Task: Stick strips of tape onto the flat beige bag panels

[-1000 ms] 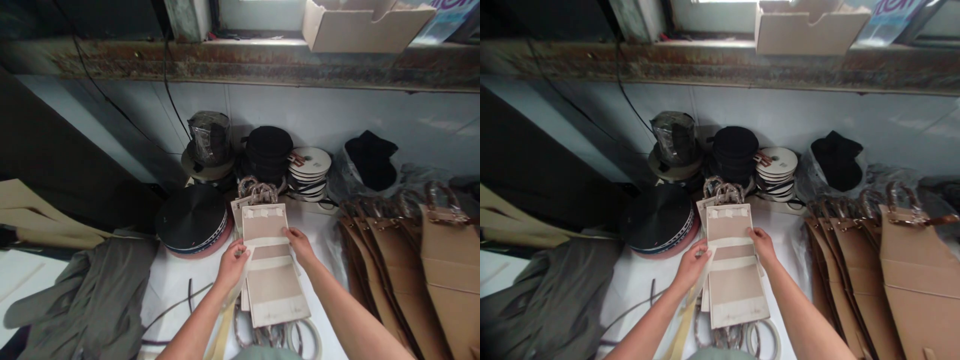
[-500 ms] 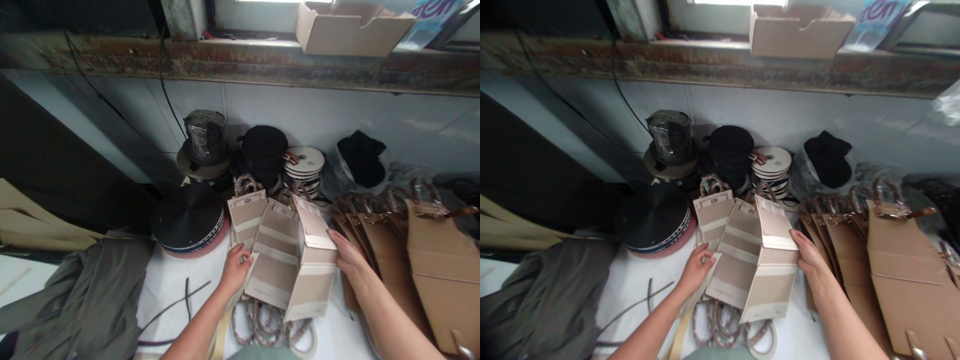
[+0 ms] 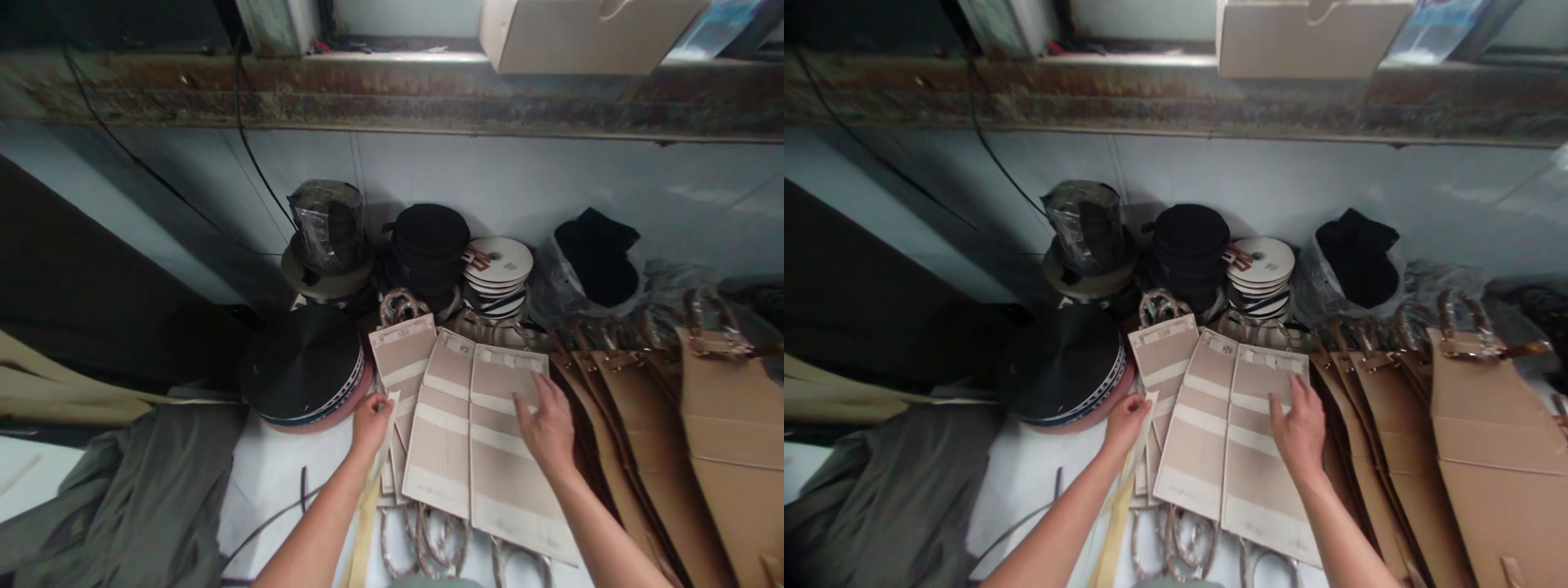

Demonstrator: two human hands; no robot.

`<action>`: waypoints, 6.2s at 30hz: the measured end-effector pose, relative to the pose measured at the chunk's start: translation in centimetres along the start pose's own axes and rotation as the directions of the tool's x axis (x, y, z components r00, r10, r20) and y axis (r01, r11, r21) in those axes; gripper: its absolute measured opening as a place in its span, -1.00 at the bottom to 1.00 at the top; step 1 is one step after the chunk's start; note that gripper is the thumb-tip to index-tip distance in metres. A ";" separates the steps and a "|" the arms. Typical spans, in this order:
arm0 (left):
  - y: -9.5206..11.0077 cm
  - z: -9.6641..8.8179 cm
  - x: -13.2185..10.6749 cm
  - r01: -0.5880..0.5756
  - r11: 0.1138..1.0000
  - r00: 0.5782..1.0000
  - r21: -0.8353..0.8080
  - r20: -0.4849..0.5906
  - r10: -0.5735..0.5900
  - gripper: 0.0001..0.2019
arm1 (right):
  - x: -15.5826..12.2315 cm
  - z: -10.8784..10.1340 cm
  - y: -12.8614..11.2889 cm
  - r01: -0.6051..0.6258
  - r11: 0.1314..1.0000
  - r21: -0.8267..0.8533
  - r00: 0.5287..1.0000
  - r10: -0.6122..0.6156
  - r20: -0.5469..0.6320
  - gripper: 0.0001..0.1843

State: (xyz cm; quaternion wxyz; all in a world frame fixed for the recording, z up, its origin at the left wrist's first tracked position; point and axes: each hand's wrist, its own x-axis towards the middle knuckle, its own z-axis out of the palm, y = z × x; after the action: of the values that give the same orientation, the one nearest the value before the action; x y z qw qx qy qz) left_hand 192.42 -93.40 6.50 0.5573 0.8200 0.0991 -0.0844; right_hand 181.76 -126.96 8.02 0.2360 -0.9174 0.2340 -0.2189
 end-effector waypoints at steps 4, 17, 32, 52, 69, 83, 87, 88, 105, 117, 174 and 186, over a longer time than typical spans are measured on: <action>-0.1 -0.5 -0.1 0.067 0.996 0.998 -0.054 -0.010 -0.068 -0.67 | -4.7 3.1 -5.1 0.169 0.953 0.250 0.899 -0.253 0.358 -0.49; -0.2 -1.4 -0.6 0.144 0.972 0.989 -0.184 -0.016 -0.150 -0.71 | -9.1 6.2 -6.9 0.235 0.962 0.137 0.879 -0.270 0.392 -0.50; 1.8 1.1 0.8 -0.035 0.995 0.998 0.092 -0.047 0.040 -0.91 | -9.2 6.5 -6.8 0.196 0.957 0.214 0.898 -0.263 0.352 -0.55; 6.2 1.6 0.3 -0.228 0.963 0.971 0.146 -0.032 0.235 -0.92 | -8.4 6.8 -6.3 0.147 0.952 0.270 0.903 -0.240 0.356 -0.62; 9.7 1.9 -3.9 -0.290 0.954 0.956 0.081 -0.028 0.293 -0.90 | -8.4 7.2 -5.1 0.165 0.929 0.331 0.906 -0.276 0.322 -0.53; 7.7 0.6 0.5 -0.225 0.974 0.973 -0.007 0.044 0.225 -0.91 | -10.4 8.5 -11.9 0.197 0.969 0.147 0.953 -0.224 0.206 -0.20; 8.8 -1.0 -3.4 -0.335 0.942 0.942 0.000 0.006 0.335 -0.85 | -12.0 6.1 -12.5 0.206 0.954 0.220 0.946 -0.251 0.203 -0.17; 8.5 -2.1 -4.0 -0.360 0.933 0.933 0.014 -0.019 0.360 -0.84 | -12.5 5.5 -12.5 0.212 0.949 0.232 0.940 -0.263 0.216 -0.18; -1.2 -15.7 -7.9 -0.210 0.972 0.959 0.109 -0.172 0.227 -0.73 | -16.9 4.7 -11.1 0.203 0.950 0.237 0.942 -0.256 0.217 -0.48; -4.6 -21.3 -12.7 -0.064 0.997 0.952 -0.050 -0.301 0.047 -0.56 | -14.6 8.5 -23.6 -0.061 0.807 0.587 0.873 -0.243 0.424 -0.57; 4.7 -18.7 -28.0 -0.097 0.995 0.946 0.026 -0.308 0.100 -0.74 | -17.1 -6.0 -28.3 -0.041 0.470 0.882 0.495 -0.757 0.427 -0.67; 5.0 -13.8 -25.4 -0.200 0.962 0.979 0.185 0.013 0.201 -0.80 | -14.8 -5.2 -23.3 0.221 0.629 0.746 0.464 -0.740 0.487 -0.83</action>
State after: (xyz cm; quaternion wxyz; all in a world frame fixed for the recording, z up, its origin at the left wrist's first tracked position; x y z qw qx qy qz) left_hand 169.50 -84.09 22.32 0.4841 0.8743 0.0087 -0.0341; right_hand 174.92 -102.66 20.33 0.5038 -0.8220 -0.2563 0.0687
